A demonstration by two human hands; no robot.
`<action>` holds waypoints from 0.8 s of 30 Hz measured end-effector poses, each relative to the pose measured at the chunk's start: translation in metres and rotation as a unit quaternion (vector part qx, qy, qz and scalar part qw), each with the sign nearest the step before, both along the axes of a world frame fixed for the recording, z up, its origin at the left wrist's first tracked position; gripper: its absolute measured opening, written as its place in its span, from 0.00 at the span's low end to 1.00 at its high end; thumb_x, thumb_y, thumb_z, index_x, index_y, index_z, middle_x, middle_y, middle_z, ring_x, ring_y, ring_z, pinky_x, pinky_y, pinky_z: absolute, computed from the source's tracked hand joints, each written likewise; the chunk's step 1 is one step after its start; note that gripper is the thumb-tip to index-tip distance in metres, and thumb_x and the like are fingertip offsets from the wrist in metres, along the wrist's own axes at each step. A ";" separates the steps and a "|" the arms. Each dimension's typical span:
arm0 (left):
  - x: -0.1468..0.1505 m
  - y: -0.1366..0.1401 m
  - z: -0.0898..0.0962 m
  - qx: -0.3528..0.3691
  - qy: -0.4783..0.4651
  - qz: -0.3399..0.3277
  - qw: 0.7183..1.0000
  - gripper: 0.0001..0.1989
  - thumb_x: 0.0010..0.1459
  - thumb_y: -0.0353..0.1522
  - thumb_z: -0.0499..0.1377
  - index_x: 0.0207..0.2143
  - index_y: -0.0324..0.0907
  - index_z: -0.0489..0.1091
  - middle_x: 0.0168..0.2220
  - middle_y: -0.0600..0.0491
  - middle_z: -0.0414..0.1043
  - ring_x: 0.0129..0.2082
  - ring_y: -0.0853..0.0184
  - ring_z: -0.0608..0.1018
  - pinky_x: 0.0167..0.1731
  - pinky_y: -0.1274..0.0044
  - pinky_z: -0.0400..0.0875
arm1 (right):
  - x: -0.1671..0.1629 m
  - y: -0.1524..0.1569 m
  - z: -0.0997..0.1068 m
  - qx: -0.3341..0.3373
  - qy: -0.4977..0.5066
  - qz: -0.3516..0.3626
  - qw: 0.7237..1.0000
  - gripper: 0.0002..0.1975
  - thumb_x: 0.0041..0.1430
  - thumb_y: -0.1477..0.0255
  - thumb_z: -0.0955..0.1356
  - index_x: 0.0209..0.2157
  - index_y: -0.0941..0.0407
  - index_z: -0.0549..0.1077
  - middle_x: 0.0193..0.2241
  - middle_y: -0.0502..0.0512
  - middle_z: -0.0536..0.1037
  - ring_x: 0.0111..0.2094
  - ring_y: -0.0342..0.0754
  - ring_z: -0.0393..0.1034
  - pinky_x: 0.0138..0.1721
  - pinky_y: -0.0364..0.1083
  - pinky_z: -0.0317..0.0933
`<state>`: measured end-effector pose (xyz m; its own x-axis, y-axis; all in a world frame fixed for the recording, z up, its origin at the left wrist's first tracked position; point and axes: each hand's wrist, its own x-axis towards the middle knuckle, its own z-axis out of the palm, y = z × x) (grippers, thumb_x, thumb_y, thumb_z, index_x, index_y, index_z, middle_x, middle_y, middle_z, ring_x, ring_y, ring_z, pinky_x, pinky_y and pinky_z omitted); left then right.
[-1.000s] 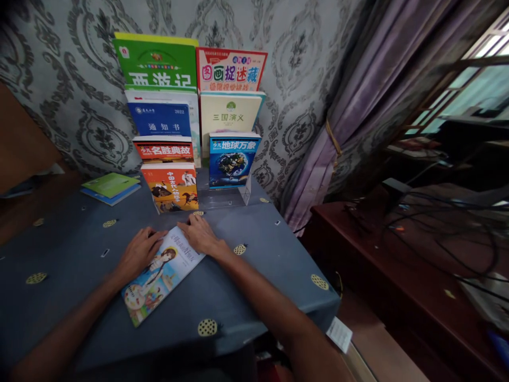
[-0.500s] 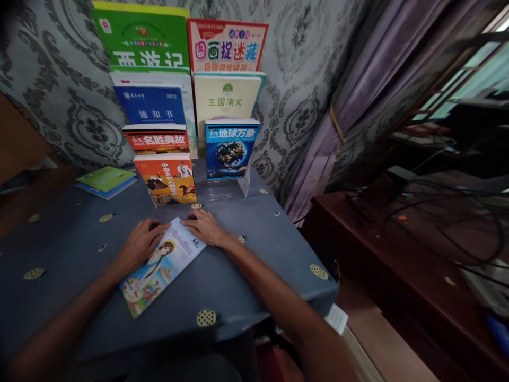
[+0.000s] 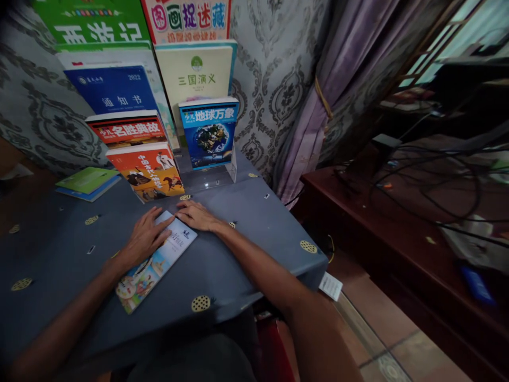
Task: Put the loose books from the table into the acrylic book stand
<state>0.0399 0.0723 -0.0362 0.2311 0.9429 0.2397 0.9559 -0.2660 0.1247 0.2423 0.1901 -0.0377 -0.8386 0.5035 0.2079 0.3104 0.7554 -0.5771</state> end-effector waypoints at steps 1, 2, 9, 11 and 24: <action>0.003 -0.001 0.001 0.002 -0.001 -0.009 1.000 0.21 0.68 0.41 0.50 0.59 0.49 0.68 0.66 0.43 0.56 0.68 0.49 0.55 0.61 0.53 0.55 | 0.000 0.000 0.000 -0.003 0.006 0.000 1.000 0.20 0.72 0.66 0.57 0.52 0.59 0.75 0.58 0.63 0.69 0.60 0.53 0.62 0.59 0.56 0.56; 0.007 -0.003 0.002 0.004 -0.002 -0.020 1.000 0.20 0.68 0.41 0.50 0.59 0.50 0.69 0.66 0.44 0.55 0.68 0.50 0.54 0.62 0.53 0.55 | 0.000 0.000 0.001 -0.004 0.011 -0.001 1.000 0.20 0.73 0.66 0.57 0.52 0.59 0.75 0.58 0.63 0.69 0.60 0.53 0.62 0.59 0.56 0.56; 0.030 -0.011 0.002 0.006 -0.024 -0.086 0.996 0.19 0.69 0.39 0.50 0.58 0.52 0.69 0.70 0.46 0.47 0.70 0.48 0.48 0.62 0.50 0.53 | -0.002 0.003 -0.004 0.020 0.019 0.010 1.000 0.19 0.72 0.67 0.58 0.46 0.59 0.77 0.58 0.62 0.70 0.60 0.51 0.63 0.60 0.55 0.55; 0.034 -0.013 0.003 0.001 -0.028 -0.096 0.995 0.19 0.69 0.39 0.50 0.58 0.53 0.69 0.71 0.47 0.43 0.71 0.48 0.46 0.63 0.49 0.52 | -0.002 0.004 -0.006 0.025 0.024 0.011 0.999 0.19 0.72 0.67 0.58 0.45 0.58 0.77 0.57 0.62 0.71 0.59 0.52 0.63 0.60 0.55 0.56; 0.044 -0.022 0.009 -0.052 -0.054 -0.128 0.989 0.18 0.70 0.38 0.48 0.57 0.60 0.70 0.73 0.61 0.18 0.71 0.45 0.33 0.64 0.48 0.45 | -0.002 0.003 -0.005 0.040 0.008 0.009 0.999 0.15 0.69 0.72 0.61 0.47 0.58 0.77 0.58 0.62 0.71 0.60 0.53 0.63 0.58 0.58 0.58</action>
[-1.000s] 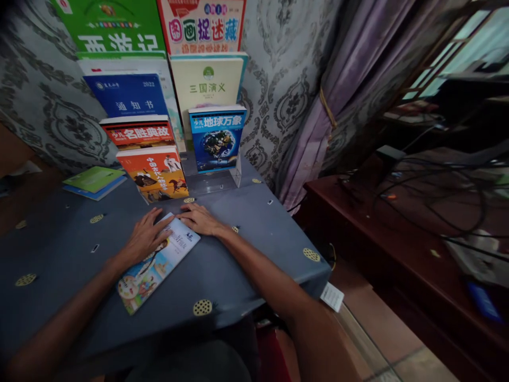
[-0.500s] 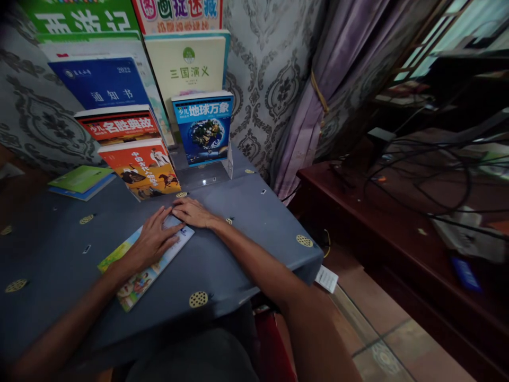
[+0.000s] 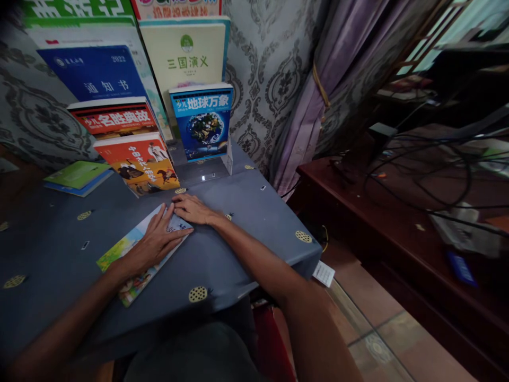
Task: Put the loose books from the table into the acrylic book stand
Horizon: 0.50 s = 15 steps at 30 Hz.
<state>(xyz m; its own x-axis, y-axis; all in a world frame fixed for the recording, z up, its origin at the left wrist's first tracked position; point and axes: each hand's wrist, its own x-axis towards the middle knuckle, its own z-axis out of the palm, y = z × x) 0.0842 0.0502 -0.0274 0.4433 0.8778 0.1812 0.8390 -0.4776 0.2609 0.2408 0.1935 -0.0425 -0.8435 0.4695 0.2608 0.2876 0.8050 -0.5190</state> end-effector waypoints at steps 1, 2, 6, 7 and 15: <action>-0.001 0.001 0.001 -0.009 -0.005 -0.002 1.000 0.18 0.70 0.38 0.48 0.57 0.60 0.70 0.73 0.60 0.19 0.71 0.46 0.34 0.65 0.48 0.44 | 0.000 0.000 -0.001 0.004 0.001 -0.002 1.000 0.15 0.69 0.72 0.61 0.47 0.58 0.77 0.58 0.62 0.71 0.60 0.53 0.63 0.58 0.58 0.59; -0.003 0.001 0.003 -0.019 -0.012 -0.005 1.000 0.18 0.70 0.39 0.48 0.57 0.59 0.70 0.73 0.60 0.21 0.72 0.47 0.35 0.65 0.48 0.44 | 0.001 -0.001 -0.001 0.008 0.003 -0.003 1.000 0.15 0.69 0.72 0.61 0.48 0.58 0.77 0.57 0.61 0.71 0.60 0.53 0.64 0.58 0.57 0.59; -0.019 0.008 0.012 -0.068 -0.068 -0.044 0.994 0.19 0.70 0.38 0.46 0.57 0.52 0.70 0.73 0.53 0.38 0.71 0.54 0.47 0.67 0.55 0.46 | 0.007 -0.010 0.001 0.025 -0.009 0.004 1.000 0.16 0.68 0.71 0.62 0.53 0.58 0.74 0.59 0.64 0.70 0.61 0.55 0.62 0.59 0.59 0.58; -0.025 0.010 0.013 -0.080 -0.091 -0.048 0.991 0.19 0.70 0.38 0.46 0.57 0.50 0.70 0.72 0.51 0.43 0.71 0.56 0.51 0.67 0.58 0.49 | 0.009 -0.014 0.002 0.030 -0.019 0.002 0.999 0.17 0.68 0.70 0.63 0.55 0.58 0.73 0.60 0.65 0.69 0.62 0.56 0.62 0.59 0.60 0.58; -0.049 0.024 0.001 -0.090 -0.196 -0.032 0.976 0.16 0.68 0.35 0.47 0.51 0.43 0.69 0.64 0.45 0.63 0.63 0.60 0.66 0.62 0.64 0.61 | 0.018 -0.055 0.007 0.120 -0.097 -0.081 0.985 0.21 0.70 0.69 0.60 0.62 0.57 0.65 0.62 0.64 0.66 0.61 0.57 0.61 0.58 0.60 0.59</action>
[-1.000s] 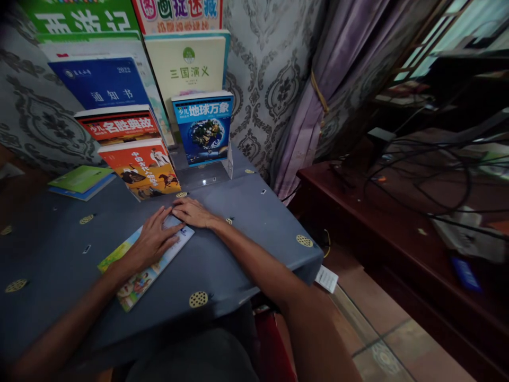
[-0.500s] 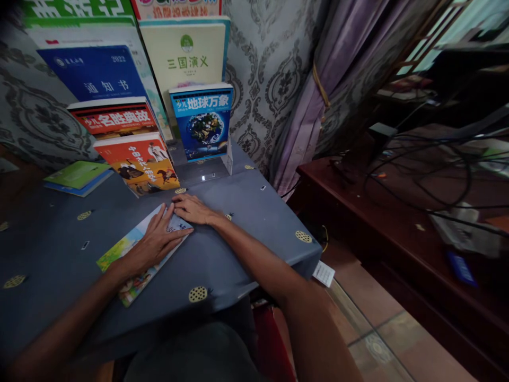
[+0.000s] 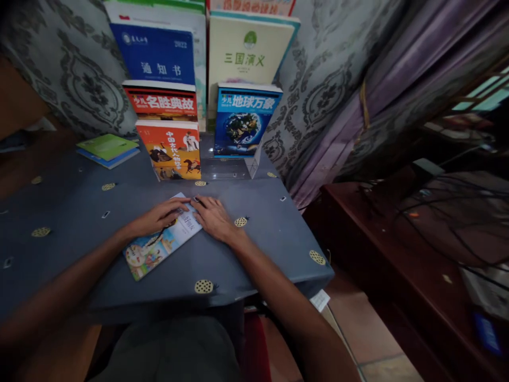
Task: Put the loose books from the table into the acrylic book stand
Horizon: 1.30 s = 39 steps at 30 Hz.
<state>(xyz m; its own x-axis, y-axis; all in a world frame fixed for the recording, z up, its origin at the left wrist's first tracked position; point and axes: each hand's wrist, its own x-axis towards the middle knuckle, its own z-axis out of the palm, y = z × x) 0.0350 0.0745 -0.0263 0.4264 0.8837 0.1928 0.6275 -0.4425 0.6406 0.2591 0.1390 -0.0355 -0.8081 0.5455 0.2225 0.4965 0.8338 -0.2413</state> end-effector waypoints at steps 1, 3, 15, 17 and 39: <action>-0.001 0.002 -0.002 0.002 0.000 -0.002 1.000 0.16 0.68 0.35 0.47 0.51 0.43 0.69 0.64 0.45 0.63 0.63 0.60 0.66 0.62 0.65 0.60 | 0.000 -0.005 -0.001 0.019 0.000 -0.011 1.000 0.21 0.70 0.70 0.60 0.61 0.57 0.66 0.62 0.65 0.67 0.60 0.57 0.62 0.58 0.59 0.60; -0.004 0.004 -0.006 0.006 0.003 -0.007 1.000 0.16 0.68 0.34 0.48 0.53 0.43 0.69 0.63 0.45 0.64 0.62 0.61 0.67 0.62 0.66 0.60 | 0.000 -0.015 -0.003 0.063 0.002 -0.032 0.998 0.19 0.70 0.72 0.60 0.59 0.57 0.68 0.60 0.66 0.69 0.59 0.57 0.62 0.57 0.58 0.60; -0.008 0.007 -0.011 0.024 -0.020 -0.026 0.999 0.14 0.65 0.27 0.50 0.49 0.43 0.70 0.61 0.46 0.68 0.59 0.64 0.71 0.59 0.67 0.63 | 0.014 -0.088 -0.013 0.118 0.034 -0.030 0.992 0.18 0.69 0.74 0.60 0.56 0.62 0.71 0.55 0.65 0.76 0.60 0.56 0.65 0.61 0.60 0.57; -0.009 0.008 -0.012 0.024 -0.033 -0.029 0.999 0.13 0.65 0.27 0.50 0.49 0.42 0.70 0.60 0.46 0.69 0.59 0.64 0.71 0.59 0.68 0.64 | 0.013 -0.097 -0.012 0.096 0.026 -0.023 0.995 0.19 0.69 0.73 0.60 0.58 0.64 0.69 0.57 0.67 0.73 0.63 0.58 0.62 0.63 0.62 0.55; -0.015 0.007 -0.007 -0.106 -0.234 0.002 0.966 0.13 0.64 0.34 0.55 0.48 0.44 0.74 0.56 0.49 0.73 0.57 0.61 0.72 0.57 0.69 0.64 | -0.026 -0.166 0.006 -0.035 -0.011 0.195 0.980 0.30 0.68 0.62 0.63 0.64 0.69 0.59 0.66 0.70 0.61 0.70 0.58 0.48 0.69 0.58 0.48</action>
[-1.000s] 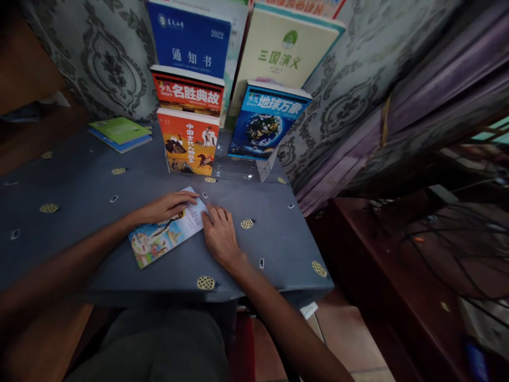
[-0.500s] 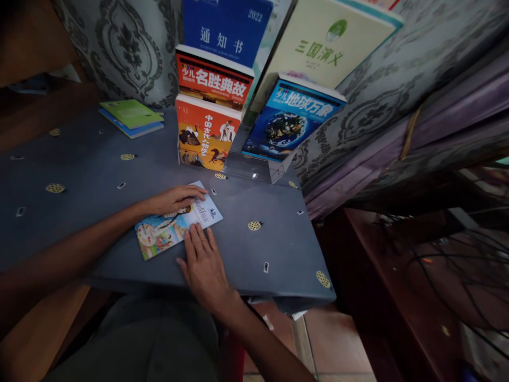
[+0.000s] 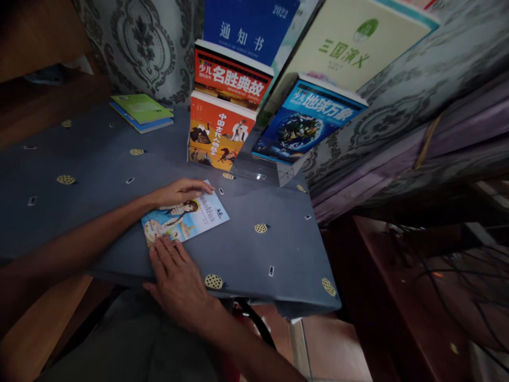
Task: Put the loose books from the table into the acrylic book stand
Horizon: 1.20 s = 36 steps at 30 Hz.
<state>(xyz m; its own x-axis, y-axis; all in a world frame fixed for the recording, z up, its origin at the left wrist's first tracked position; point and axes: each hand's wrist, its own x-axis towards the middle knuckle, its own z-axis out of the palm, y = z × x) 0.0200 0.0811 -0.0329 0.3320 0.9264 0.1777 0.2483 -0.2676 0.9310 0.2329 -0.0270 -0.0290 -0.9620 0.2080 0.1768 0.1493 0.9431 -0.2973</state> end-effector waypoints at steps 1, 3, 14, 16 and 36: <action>-0.001 0.001 0.001 -0.025 -0.030 0.005 0.999 0.13 0.64 0.35 0.56 0.48 0.44 0.74 0.55 0.48 0.74 0.55 0.61 0.73 0.56 0.69 0.65 | -0.002 0.002 0.001 -0.003 -0.004 0.010 1.000 0.30 0.68 0.62 0.63 0.63 0.69 0.60 0.66 0.69 0.61 0.70 0.58 0.48 0.69 0.58 0.48; -0.004 0.002 0.002 -0.070 -0.100 0.018 0.992 0.13 0.64 0.37 0.57 0.48 0.43 0.74 0.52 0.48 0.75 0.53 0.62 0.75 0.56 0.69 0.65 | -0.006 0.008 0.005 -0.013 -0.011 0.029 0.999 0.30 0.69 0.61 0.62 0.63 0.68 0.61 0.66 0.69 0.61 0.70 0.57 0.48 0.69 0.58 0.49; -0.024 0.004 0.002 -0.181 -0.337 -0.044 0.923 0.19 0.62 0.43 0.62 0.48 0.38 0.73 0.53 0.41 0.74 0.55 0.59 0.76 0.61 0.63 0.61 | -0.045 0.046 0.012 -0.058 -0.027 0.092 0.994 0.28 0.69 0.61 0.63 0.63 0.62 0.62 0.65 0.65 0.63 0.69 0.53 0.51 0.69 0.58 0.48; -0.032 0.003 0.002 -0.201 -0.343 -0.049 0.916 0.19 0.64 0.43 0.60 0.50 0.39 0.72 0.55 0.40 0.74 0.54 0.58 0.76 0.59 0.63 0.64 | -0.052 0.051 0.010 -0.058 -0.025 0.094 0.994 0.27 0.70 0.60 0.61 0.63 0.61 0.63 0.65 0.64 0.64 0.69 0.52 0.52 0.69 0.58 0.48; -0.047 0.000 0.000 -0.233 -0.324 -0.092 0.912 0.21 0.67 0.46 0.54 0.50 0.39 0.71 0.51 0.41 0.77 0.54 0.60 0.77 0.59 0.65 0.64 | -0.087 0.073 0.001 -0.009 -0.002 0.121 0.993 0.22 0.70 0.65 0.61 0.60 0.60 0.66 0.63 0.62 0.67 0.68 0.52 0.53 0.68 0.58 0.49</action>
